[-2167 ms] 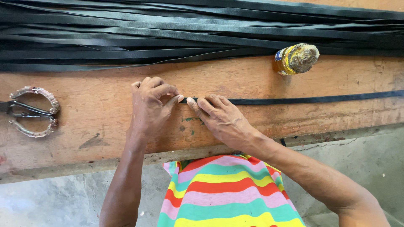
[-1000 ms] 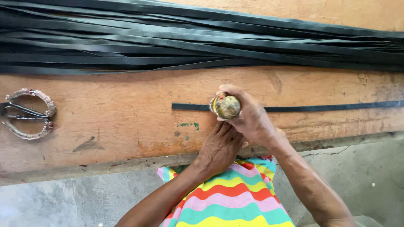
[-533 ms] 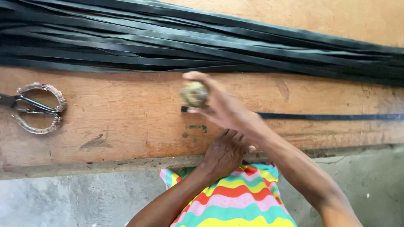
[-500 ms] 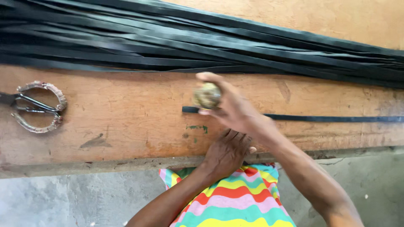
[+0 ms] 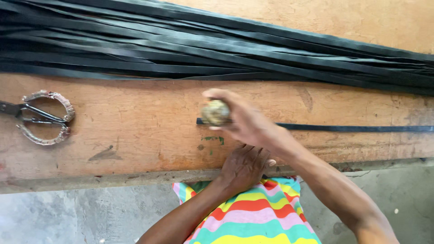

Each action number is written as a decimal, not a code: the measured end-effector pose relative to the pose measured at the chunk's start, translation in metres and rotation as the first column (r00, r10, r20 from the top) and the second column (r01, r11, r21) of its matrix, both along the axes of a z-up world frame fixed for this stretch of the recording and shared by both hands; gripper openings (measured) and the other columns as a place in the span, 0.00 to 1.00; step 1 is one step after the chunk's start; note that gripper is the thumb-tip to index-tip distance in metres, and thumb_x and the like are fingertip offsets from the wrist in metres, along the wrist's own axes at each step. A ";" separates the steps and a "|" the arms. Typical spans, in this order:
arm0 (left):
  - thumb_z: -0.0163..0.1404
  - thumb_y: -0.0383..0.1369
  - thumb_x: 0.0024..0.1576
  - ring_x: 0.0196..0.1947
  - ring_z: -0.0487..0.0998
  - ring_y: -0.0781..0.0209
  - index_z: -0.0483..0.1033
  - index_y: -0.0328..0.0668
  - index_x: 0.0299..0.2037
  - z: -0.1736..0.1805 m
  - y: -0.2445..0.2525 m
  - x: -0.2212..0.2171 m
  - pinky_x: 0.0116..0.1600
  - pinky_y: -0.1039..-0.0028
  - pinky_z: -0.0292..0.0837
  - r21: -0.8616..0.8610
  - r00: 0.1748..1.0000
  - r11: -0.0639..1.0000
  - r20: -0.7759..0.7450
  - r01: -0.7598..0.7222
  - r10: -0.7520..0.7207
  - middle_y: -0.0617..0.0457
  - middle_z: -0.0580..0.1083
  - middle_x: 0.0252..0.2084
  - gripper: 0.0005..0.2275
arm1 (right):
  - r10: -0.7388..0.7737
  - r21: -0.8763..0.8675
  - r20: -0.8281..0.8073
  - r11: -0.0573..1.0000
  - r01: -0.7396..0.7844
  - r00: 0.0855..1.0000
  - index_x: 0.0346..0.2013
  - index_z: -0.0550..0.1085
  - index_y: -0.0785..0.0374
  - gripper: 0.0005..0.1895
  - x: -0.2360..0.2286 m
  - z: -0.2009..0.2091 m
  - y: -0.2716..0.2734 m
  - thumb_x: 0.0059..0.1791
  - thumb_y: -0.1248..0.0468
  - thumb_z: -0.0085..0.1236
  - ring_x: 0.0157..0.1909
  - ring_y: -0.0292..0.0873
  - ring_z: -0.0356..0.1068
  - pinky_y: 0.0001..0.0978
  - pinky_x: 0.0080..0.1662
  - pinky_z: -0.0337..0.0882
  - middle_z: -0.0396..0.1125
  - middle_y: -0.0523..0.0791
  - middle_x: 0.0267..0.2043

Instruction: The person repeatedly folds and rubs black rubber strips on a wooden workbench using a small round object. They handle the strips one at a time, applying pressure along their length, then place them back into a pile.

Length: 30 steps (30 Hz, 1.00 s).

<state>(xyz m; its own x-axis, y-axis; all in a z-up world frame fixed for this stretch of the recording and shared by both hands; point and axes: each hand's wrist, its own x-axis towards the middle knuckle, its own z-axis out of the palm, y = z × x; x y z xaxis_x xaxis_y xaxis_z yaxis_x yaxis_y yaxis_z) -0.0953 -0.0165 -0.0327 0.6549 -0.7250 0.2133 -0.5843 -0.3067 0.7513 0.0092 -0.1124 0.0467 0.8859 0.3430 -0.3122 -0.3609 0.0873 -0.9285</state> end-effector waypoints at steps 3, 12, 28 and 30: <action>0.49 0.40 0.60 0.54 0.76 0.42 0.72 0.32 0.48 0.008 0.003 0.001 0.62 0.54 0.68 -0.072 0.989 0.997 0.139 -0.036 0.045 0.39 0.76 0.48 0.16 | 0.244 -0.699 0.374 0.709 0.099 0.895 0.61 0.66 0.59 0.36 -0.025 0.023 -0.037 0.40 0.73 0.69 0.63 0.55 0.69 0.41 0.62 0.68 0.68 0.53 0.60; 0.50 0.34 0.58 0.65 0.69 0.39 0.76 0.32 0.61 0.021 0.005 0.010 0.67 0.55 0.62 -0.103 0.991 0.994 0.123 -0.041 0.054 0.33 0.71 0.64 0.21 | 0.300 -0.487 0.512 0.873 -0.015 0.805 0.62 0.65 0.59 0.38 0.002 -0.026 0.029 0.41 0.76 0.68 0.65 0.52 0.67 0.42 0.63 0.70 0.67 0.51 0.61; 0.60 0.30 0.52 0.45 0.71 0.49 0.80 0.42 0.36 0.050 0.118 0.098 0.50 0.59 0.63 0.277 0.779 0.748 0.003 -0.603 0.627 0.48 0.71 0.39 0.05 | -0.064 -0.351 0.596 0.876 0.331 0.801 0.68 0.55 0.60 0.43 -0.051 -0.033 0.017 0.45 0.74 0.69 0.59 0.44 0.71 0.36 0.58 0.74 0.65 0.51 0.57; 0.59 0.27 0.52 0.45 0.71 0.50 0.79 0.42 0.34 0.054 0.119 0.105 0.50 0.60 0.64 0.293 0.810 0.776 -0.012 -0.558 0.587 0.49 0.70 0.37 0.03 | 0.054 -0.431 0.630 0.854 0.292 0.774 0.69 0.53 0.60 0.45 -0.051 -0.044 0.028 0.42 0.77 0.65 0.62 0.49 0.70 0.40 0.59 0.71 0.65 0.54 0.58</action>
